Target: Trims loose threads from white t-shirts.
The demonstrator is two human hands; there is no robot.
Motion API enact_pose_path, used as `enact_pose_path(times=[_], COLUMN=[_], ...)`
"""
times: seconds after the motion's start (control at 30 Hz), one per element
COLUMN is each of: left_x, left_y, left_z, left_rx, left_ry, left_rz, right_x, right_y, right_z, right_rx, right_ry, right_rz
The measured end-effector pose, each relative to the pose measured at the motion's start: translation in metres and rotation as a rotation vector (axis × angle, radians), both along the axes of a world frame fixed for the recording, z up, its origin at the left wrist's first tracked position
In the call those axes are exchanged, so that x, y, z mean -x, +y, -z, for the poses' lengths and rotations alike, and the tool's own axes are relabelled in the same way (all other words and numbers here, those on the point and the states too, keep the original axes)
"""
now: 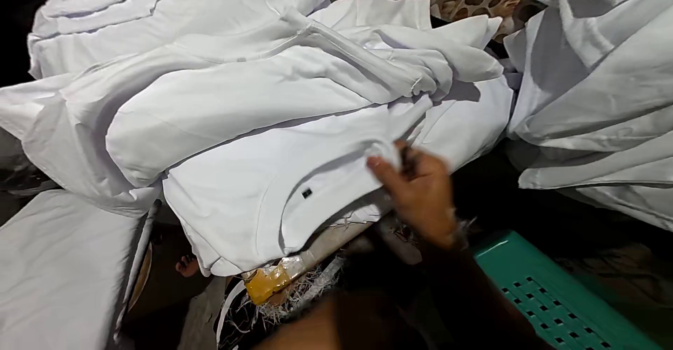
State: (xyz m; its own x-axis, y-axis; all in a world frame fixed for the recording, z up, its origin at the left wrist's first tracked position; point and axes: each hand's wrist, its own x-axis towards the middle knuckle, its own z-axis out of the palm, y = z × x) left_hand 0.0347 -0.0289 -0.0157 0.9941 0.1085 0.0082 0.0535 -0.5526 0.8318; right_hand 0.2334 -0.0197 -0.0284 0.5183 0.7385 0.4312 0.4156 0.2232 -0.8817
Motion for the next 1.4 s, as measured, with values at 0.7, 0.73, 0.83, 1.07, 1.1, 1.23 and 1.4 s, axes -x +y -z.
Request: enact_pose_path(times=[0.7,0.73,0.83,1.07,1.1,1.23,1.4], left_x=[0.224,0.216,0.158,0.022,0.012,-0.033,-0.065], left_y=[0.247,0.235,0.174,0.068,0.061,0.039,0.044], left_z=[-0.023,-0.028,-0.029,0.026,0.032,0.047,0.064], left_rx=[-0.743,-0.733,-0.781,-0.701,-0.729,-0.974,-0.484], left_ry=[0.315,0.287,0.057,-0.367,-0.352,-0.253,-0.482], left_rz=[-1.456,-1.450,-1.225,-0.847,-0.852,-0.929,-0.752], right_x=[-0.052,-0.052,-0.051,-0.045,-0.043,-0.022,-0.003], right_y=[0.127,0.129,0.132,0.125,0.123,0.098,0.024], right_z=[-0.009,-0.010,-0.010,-0.012,-0.011,0.001,0.023], right_rx=[0.286,0.294,0.311,0.320,0.310,0.101,0.062], right_ry=[-0.747,-0.746,-0.753,-0.728,-0.715,-0.617,-0.297], right_rz=[0.073,0.078,0.084,0.115,0.121,0.139,0.187])
